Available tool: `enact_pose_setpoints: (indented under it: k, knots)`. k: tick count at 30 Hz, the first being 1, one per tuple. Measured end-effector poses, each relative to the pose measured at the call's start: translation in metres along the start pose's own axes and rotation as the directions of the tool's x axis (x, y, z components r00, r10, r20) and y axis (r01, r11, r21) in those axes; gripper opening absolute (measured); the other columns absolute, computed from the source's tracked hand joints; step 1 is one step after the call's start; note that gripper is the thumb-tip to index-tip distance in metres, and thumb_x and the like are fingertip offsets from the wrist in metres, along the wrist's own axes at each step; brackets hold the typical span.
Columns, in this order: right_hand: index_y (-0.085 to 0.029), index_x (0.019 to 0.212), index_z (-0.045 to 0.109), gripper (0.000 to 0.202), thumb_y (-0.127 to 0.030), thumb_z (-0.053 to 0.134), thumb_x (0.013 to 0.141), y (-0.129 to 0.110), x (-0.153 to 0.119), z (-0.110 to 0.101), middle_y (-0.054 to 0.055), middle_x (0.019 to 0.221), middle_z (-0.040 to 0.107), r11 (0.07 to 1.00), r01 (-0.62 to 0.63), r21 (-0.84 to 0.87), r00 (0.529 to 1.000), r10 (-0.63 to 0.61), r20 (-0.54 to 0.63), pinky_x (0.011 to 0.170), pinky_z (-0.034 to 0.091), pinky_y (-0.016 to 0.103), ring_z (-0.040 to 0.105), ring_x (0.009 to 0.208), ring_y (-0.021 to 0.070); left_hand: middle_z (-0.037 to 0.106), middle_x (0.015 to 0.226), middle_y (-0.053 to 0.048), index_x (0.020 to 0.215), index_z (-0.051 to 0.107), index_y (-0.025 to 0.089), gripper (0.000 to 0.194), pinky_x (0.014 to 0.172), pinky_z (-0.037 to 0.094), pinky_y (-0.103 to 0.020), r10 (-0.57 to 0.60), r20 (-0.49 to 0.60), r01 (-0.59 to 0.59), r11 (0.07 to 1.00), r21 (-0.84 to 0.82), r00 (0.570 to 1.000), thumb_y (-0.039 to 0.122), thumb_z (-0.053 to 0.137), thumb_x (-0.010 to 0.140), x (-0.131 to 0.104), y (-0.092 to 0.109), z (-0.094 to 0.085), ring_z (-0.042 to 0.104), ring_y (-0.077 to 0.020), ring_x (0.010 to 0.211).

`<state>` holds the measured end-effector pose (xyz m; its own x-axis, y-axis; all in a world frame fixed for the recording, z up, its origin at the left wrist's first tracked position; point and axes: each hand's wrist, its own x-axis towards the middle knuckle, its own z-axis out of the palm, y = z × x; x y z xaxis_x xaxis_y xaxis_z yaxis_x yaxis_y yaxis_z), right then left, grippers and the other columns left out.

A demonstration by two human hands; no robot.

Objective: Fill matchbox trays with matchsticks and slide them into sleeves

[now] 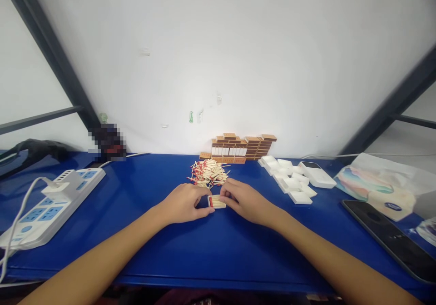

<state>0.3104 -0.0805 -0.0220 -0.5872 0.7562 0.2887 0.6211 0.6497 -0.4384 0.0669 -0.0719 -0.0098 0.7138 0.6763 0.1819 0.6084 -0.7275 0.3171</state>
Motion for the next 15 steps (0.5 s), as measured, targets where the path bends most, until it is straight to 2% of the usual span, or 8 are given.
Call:
enact_pose_setpoints:
  k: [3,6,8,11,15]
  knots:
    - [-0.022,0.089,0.060,0.013,-0.027,0.055,0.101,0.007,0.002,-0.007,0.002,0.086,0.061,0.999,-0.038,-0.006,0.995,0.038,-0.091,0.067,0.042,0.028,0.057,0.075,0.0163,0.059,0.063,0.005,0.107,0.071,0.023,0.028,0.058,0.034,-0.024,0.007,-0.015,-0.008,0.999,-0.031,1.000,0.045,0.067,0.090,-0.001,0.001,-0.001,0.055,-0.0119,0.056]
    - [-0.021,0.087,0.062,0.015,-0.027,0.055,0.099,0.020,0.004,-0.014,0.001,0.084,0.062,0.985,-0.156,-0.067,0.969,0.140,-0.202,0.067,0.041,0.029,0.056,0.072,0.0156,0.058,0.061,0.005,0.111,0.071,0.023,0.031,0.057,0.034,-0.024,0.006,-0.035,-0.008,0.999,-0.049,0.999,0.046,0.067,0.090,-0.001,0.001,-0.001,0.055,-0.0110,0.055]
    - [-0.021,0.087,0.063,0.012,-0.025,0.058,0.097,0.030,0.005,-0.015,0.002,0.087,0.063,0.966,-0.232,-0.111,0.952,0.203,-0.229,0.070,0.042,0.029,0.059,0.076,0.0162,0.058,0.061,0.005,0.111,0.072,0.023,0.032,0.056,0.033,-0.024,0.000,-0.031,-0.001,0.999,-0.049,1.000,0.045,0.067,0.090,0.000,0.001,-0.002,0.055,-0.0109,0.055]
    - [-0.020,0.090,0.065,0.008,-0.027,0.063,0.094,0.042,0.005,-0.012,0.003,0.094,0.064,0.946,-0.288,-0.151,0.948,0.259,-0.187,0.072,0.043,0.029,0.061,0.081,0.0175,0.058,0.061,0.005,0.110,0.072,0.023,0.031,0.056,0.033,-0.024,0.004,-0.007,-0.005,0.998,-0.056,1.000,0.044,0.068,0.089,0.000,0.002,-0.001,0.056,-0.0111,0.055]
    - [-0.020,0.090,0.062,0.009,-0.026,0.060,0.096,0.047,0.006,-0.007,0.004,0.094,0.063,0.948,-0.275,-0.159,0.959,0.259,-0.113,0.070,0.043,0.029,0.060,0.079,0.0169,0.059,0.061,0.005,0.110,0.072,0.023,0.030,0.056,0.033,-0.023,0.005,-0.003,-0.005,0.999,-0.053,1.000,0.044,0.068,0.089,0.000,0.002,-0.002,0.056,-0.0114,0.055]
